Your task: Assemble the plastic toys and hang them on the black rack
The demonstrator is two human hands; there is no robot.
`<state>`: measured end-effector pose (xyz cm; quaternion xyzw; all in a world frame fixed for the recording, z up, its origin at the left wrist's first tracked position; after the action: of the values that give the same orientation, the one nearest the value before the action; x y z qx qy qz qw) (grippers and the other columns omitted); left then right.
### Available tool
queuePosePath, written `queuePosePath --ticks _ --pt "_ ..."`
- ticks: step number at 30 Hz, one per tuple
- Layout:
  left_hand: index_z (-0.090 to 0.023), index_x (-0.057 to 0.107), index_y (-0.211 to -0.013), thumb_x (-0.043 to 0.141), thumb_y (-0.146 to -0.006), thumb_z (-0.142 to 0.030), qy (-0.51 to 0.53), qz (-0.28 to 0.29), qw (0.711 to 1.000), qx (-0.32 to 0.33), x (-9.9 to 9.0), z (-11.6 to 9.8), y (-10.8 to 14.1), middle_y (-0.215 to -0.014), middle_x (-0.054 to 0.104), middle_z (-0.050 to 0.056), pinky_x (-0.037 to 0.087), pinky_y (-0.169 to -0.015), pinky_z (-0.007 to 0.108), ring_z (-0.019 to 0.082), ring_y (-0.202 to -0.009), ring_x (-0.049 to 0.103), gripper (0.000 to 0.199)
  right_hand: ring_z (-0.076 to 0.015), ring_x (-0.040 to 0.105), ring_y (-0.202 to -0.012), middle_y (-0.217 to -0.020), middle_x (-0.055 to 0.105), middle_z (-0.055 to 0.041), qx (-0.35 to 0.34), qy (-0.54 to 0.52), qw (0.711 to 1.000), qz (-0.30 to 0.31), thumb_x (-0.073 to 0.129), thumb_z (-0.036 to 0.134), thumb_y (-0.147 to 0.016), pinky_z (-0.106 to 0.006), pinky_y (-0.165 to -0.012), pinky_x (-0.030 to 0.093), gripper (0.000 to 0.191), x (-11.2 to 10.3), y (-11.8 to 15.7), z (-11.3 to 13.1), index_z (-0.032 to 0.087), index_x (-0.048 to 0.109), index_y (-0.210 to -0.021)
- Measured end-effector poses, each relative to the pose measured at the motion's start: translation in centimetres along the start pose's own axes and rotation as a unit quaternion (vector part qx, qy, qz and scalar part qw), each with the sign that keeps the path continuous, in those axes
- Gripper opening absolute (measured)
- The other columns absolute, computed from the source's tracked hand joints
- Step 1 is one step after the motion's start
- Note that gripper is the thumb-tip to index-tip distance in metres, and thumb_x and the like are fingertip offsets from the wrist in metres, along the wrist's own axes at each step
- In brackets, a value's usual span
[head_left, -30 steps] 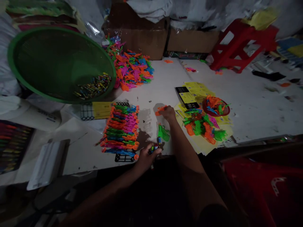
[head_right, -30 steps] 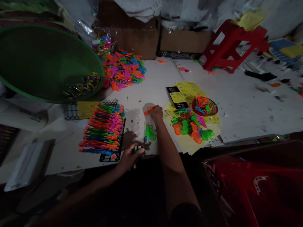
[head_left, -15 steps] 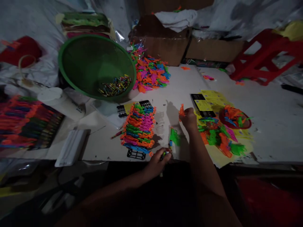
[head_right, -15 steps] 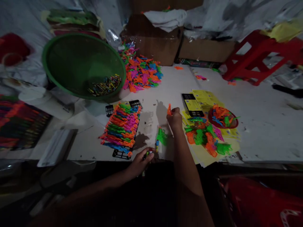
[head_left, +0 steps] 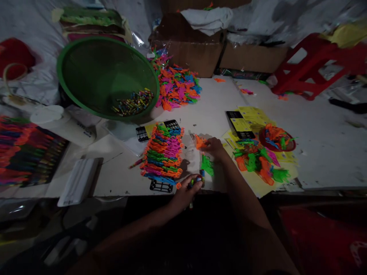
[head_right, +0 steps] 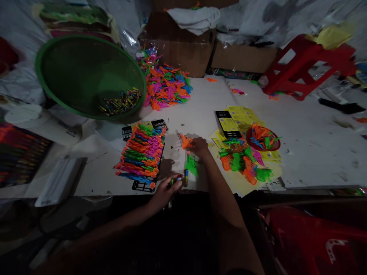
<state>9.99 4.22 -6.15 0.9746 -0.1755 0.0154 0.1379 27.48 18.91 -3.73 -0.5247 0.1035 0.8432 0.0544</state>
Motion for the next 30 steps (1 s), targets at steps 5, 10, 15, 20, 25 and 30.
queuePosePath --ticks 5,10,15,20,25,30 --pt "-0.018 0.056 -0.107 0.053 -0.078 -0.039 0.013 -0.025 1.000 -0.005 -0.5 0.1 -0.1 -0.093 0.063 0.003 0.047 -0.071 0.024 0.012 -0.075 0.059 0.037 -0.0092 0.046 -0.050 -0.056 0.053 0.0059 0.004 -0.362 0.931 -0.053 0.059 0.040 -0.068 -0.022 -0.053 0.038 0.025 -1.4 5.0 0.4 0.019 0.051 -0.078" --pt "-0.017 0.056 -0.109 0.055 -0.077 -0.038 0.017 -0.048 0.998 0.045 -0.7 -0.4 -0.3 -0.089 0.066 0.004 0.048 -0.072 0.024 0.012 -0.071 0.060 0.038 -0.0101 0.052 -0.061 -0.063 0.058 0.0020 0.015 -0.518 0.852 -0.081 0.052 0.040 -0.078 -0.023 -0.064 0.042 0.024 0.2 13.8 0.5 0.017 0.055 -0.073" --pt "-0.018 0.058 -0.108 0.057 -0.076 -0.036 0.019 -0.041 0.995 0.085 -0.2 -1.2 -0.4 -0.096 0.068 0.004 0.050 -0.076 0.026 0.014 -0.080 0.063 0.037 -0.0115 0.054 -0.067 -0.073 0.061 -0.0001 0.052 -0.507 0.847 -0.149 0.051 0.041 -0.079 -0.023 -0.064 0.044 0.025 1.7 17.3 0.9 0.018 0.059 -0.080" --pt "-0.018 0.059 -0.112 0.055 -0.078 -0.033 -0.045 -0.042 0.989 0.136 -0.6 -2.3 0.1 -0.111 0.063 0.005 0.043 -0.094 0.030 0.018 -0.101 0.058 0.037 -0.0117 0.054 -0.061 -0.068 0.061 -0.0001 0.034 -0.472 0.863 -0.175 0.052 0.039 -0.079 -0.023 -0.058 0.044 0.022 1.7 17.5 1.3 0.017 0.057 -0.078" --pt "-0.017 0.059 -0.113 0.053 -0.078 -0.029 -0.096 -0.028 0.983 0.153 -0.7 -2.9 0.5 -0.110 0.064 0.006 0.042 -0.095 0.031 0.019 -0.100 0.059 0.037 -0.0140 0.057 -0.068 -0.077 0.063 -0.0023 -0.011 -0.433 0.883 -0.182 0.051 0.035 -0.080 -0.027 -0.064 0.046 0.019 1.5 17.7 1.7 0.018 0.058 -0.084" --pt "-0.017 0.058 -0.114 0.050 -0.079 -0.028 -0.127 0.022 0.984 0.122 0.2 -2.7 -0.1 -0.107 0.065 0.005 0.042 -0.094 0.033 0.020 -0.100 0.059 0.038 -0.0161 0.058 -0.072 -0.080 0.063 -0.0040 0.010 -0.416 0.898 -0.147 0.048 0.038 -0.080 -0.030 -0.068 0.047 0.020 1.9 17.4 1.5 0.019 0.056 -0.086"
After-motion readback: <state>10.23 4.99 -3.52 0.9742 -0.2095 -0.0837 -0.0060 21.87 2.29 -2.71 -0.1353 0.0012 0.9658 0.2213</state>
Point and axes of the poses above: each hand's wrist, its own y-axis away from the middle knuckle, its own x-axis out of the palm, z = x × y, the point moved 9 cm from there along -y, towards the middle knuckle
